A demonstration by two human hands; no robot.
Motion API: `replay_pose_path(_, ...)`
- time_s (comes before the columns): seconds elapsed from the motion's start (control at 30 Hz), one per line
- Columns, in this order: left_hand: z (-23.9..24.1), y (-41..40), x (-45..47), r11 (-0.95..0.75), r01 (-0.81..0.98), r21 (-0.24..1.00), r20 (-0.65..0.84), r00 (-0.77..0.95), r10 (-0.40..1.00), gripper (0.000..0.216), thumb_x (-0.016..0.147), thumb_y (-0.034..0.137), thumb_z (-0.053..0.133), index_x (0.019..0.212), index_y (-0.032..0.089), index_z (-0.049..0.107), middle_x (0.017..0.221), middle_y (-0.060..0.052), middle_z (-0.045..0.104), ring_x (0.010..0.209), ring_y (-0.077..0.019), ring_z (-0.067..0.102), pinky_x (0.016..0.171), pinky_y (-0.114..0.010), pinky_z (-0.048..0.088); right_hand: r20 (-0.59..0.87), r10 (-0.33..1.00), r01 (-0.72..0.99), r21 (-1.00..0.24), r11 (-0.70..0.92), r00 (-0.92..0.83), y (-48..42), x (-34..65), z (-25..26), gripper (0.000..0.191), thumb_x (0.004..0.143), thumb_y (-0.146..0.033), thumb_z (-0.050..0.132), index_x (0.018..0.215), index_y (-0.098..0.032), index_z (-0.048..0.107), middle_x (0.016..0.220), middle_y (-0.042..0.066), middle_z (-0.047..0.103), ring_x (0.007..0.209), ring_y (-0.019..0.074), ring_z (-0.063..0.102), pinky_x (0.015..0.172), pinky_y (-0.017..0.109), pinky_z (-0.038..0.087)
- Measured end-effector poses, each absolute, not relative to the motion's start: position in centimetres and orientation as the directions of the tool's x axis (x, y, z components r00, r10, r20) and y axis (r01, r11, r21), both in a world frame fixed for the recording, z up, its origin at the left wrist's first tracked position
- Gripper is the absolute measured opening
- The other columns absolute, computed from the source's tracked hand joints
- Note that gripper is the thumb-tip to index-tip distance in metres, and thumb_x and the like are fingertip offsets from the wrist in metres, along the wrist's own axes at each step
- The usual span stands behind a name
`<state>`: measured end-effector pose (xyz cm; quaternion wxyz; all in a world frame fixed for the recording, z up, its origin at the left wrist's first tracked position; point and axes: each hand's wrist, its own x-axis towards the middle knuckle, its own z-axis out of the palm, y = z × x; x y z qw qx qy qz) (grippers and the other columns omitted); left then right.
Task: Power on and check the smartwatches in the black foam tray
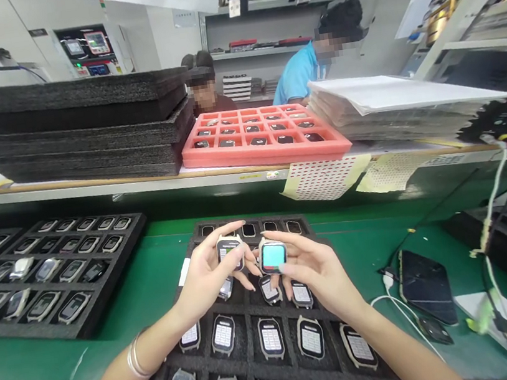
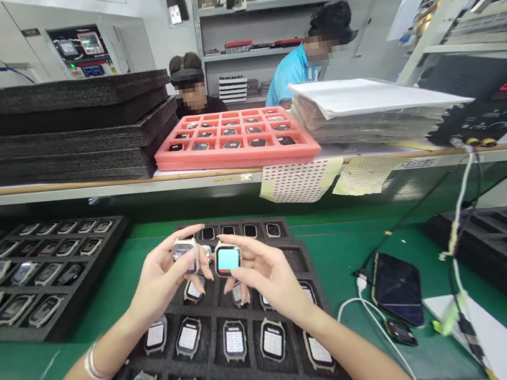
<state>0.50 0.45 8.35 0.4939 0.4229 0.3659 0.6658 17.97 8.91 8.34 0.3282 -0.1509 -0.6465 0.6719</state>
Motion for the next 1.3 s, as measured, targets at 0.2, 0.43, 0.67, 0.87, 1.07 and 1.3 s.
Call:
replay_pose_path(0.2,8.4,0.1,0.5,-0.254,-0.440,0.861,0.232,-0.103,0.967,0.069,0.077,0.011,0.068,0.138,0.020,0.038,0.101,-0.007,0.063,0.089,-0.0227,0.065,0.068,-0.031,0.059,0.201,0.631,-0.230,-0.972,0.037,-0.749,8.4,17.8,8.7,0.052,0.082,-0.019,0.069,0.131,-0.023,0.053,0.095,0.007,0.068,0.070,0.0178,0.067,0.050,0.025,0.056)
replay_pose_path(0.43,8.1,-0.6,1.0,-0.222,-0.403,0.888,0.202,-0.093,0.975,0.069,0.082,0.015,0.067,0.142,0.020,0.032,0.102,-0.008,0.062,0.086,-0.0203,0.066,0.068,-0.031,0.058,0.205,0.610,-0.187,-0.978,0.094,-0.766,8.5,19.1,8.2,0.059,0.080,-0.017,0.072,0.133,-0.027,0.050,0.109,0.008,0.066,0.073,0.0160,0.067,0.052,0.023,0.058)
replay_pose_path(0.67,6.5,-1.6,0.1,-0.153,-0.384,0.911,0.144,-0.050,0.988,0.088,0.072,0.013,0.077,0.143,0.029,0.027,0.104,-0.006,0.058,0.089,-0.0217,0.065,0.069,-0.032,0.057,0.055,0.655,0.190,-0.936,0.298,-0.754,12.5,23.9,5.6,0.064,0.082,-0.034,0.070,0.138,-0.019,0.043,0.103,0.010,0.067,0.080,0.0210,0.067,0.062,0.031,0.060)
replay_pose_path(0.87,3.2,-2.9,-3.5,-0.077,-0.072,0.994,0.075,-0.028,0.997,0.070,0.086,0.024,0.062,0.143,0.033,0.022,0.110,-0.006,0.056,0.100,-0.0242,0.063,0.087,-0.044,0.051,0.205,0.720,0.526,-0.557,0.643,-0.663,19.0,28.1,1.5,0.052,0.080,-0.053,0.061,0.116,-0.014,0.061,0.093,0.012,0.065,0.069,0.0243,0.063,0.059,0.039,0.056)
replay_pose_path(1.07,0.9,-2.9,-8.4,-0.142,0.781,0.608,0.180,0.039,0.983,0.041,0.080,0.031,0.067,0.118,0.021,0.054,0.117,-0.009,0.059,0.109,-0.0297,0.051,0.097,-0.050,0.039,0.246,0.660,0.524,-0.441,0.729,-0.710,18.8,28.5,1.7,0.058,0.082,-0.045,0.060,0.131,-0.015,0.052,0.124,0.018,0.051,0.118,0.0359,0.049,0.100,0.053,0.040)
replay_pose_path(1.3,2.3,-2.6,-9.3,-0.235,0.905,0.354,0.105,0.212,0.972,0.041,0.082,0.037,0.064,0.119,0.021,0.053,0.121,-0.010,0.052,0.111,-0.0286,0.047,0.093,-0.043,0.039,0.137,0.377,0.328,-0.286,0.900,-0.916,12.9,23.3,4.9,0.038,0.089,-0.028,0.059,0.126,-0.020,0.055,0.119,0.012,0.055,0.111,0.0276,0.051,0.095,0.044,0.044)
